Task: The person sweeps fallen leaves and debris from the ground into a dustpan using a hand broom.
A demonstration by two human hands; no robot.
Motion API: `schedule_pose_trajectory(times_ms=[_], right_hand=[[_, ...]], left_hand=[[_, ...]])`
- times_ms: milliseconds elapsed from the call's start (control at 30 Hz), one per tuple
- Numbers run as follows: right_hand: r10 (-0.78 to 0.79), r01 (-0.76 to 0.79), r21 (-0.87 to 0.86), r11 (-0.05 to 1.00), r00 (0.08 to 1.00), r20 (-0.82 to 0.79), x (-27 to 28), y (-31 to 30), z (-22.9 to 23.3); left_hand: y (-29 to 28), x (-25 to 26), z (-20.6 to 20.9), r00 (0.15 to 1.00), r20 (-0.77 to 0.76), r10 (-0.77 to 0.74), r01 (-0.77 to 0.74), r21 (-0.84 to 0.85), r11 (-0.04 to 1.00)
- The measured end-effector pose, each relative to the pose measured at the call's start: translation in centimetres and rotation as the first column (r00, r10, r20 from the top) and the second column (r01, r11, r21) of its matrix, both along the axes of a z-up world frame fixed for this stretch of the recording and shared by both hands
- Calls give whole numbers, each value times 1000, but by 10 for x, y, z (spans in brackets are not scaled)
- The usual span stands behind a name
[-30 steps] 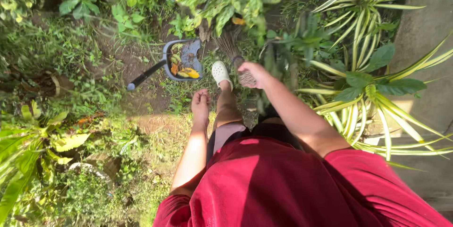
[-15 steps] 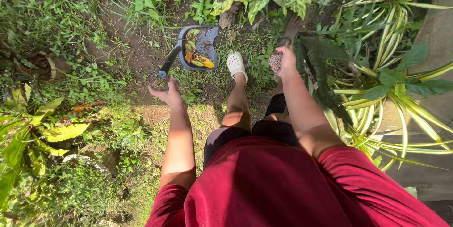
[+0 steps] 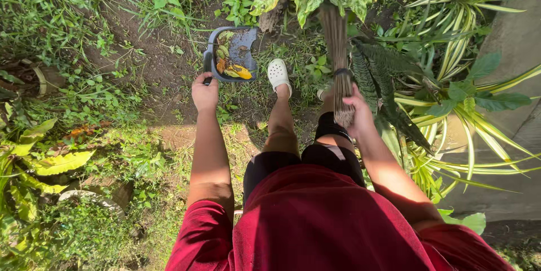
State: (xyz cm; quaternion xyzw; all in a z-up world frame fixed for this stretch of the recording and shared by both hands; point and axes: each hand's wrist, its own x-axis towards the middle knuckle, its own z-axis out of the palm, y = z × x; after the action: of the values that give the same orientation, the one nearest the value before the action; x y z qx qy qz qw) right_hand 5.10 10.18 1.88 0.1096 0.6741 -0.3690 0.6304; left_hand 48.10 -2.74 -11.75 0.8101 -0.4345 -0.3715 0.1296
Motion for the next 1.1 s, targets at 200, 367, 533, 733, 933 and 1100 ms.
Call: schedule_pose_trajectory(times_ms=[200, 367, 533, 733, 933, 1100], right_hand=[[214, -208, 61, 976, 970, -114, 51, -71, -84], [420, -430, 38, 902, 896, 145, 75, 31, -77], [171, -207, 136, 969, 956, 239, 27, 67, 20], [54, -51, 71, 996, 998, -42, 12, 26, -28], [401, -400, 55, 915, 916, -7, 74, 66, -133], [174, -217, 55, 975, 890, 421, 71, 106, -64]], left_hand=[[-4, -18, -7, 997, -59, 58, -59, -15, 998], [-10, -25, -12, 1000, -19, 20, -22, -106, 994], [-14, -27, -11, 999, -42, 23, -27, -111, 993], [-10, -29, 4, 998, -42, 36, -40, -100, 994], [-17, -38, 17, 997, -7, 80, -80, -11, 997], [-20, -36, 17, 993, -24, 114, -113, 36, 993]])
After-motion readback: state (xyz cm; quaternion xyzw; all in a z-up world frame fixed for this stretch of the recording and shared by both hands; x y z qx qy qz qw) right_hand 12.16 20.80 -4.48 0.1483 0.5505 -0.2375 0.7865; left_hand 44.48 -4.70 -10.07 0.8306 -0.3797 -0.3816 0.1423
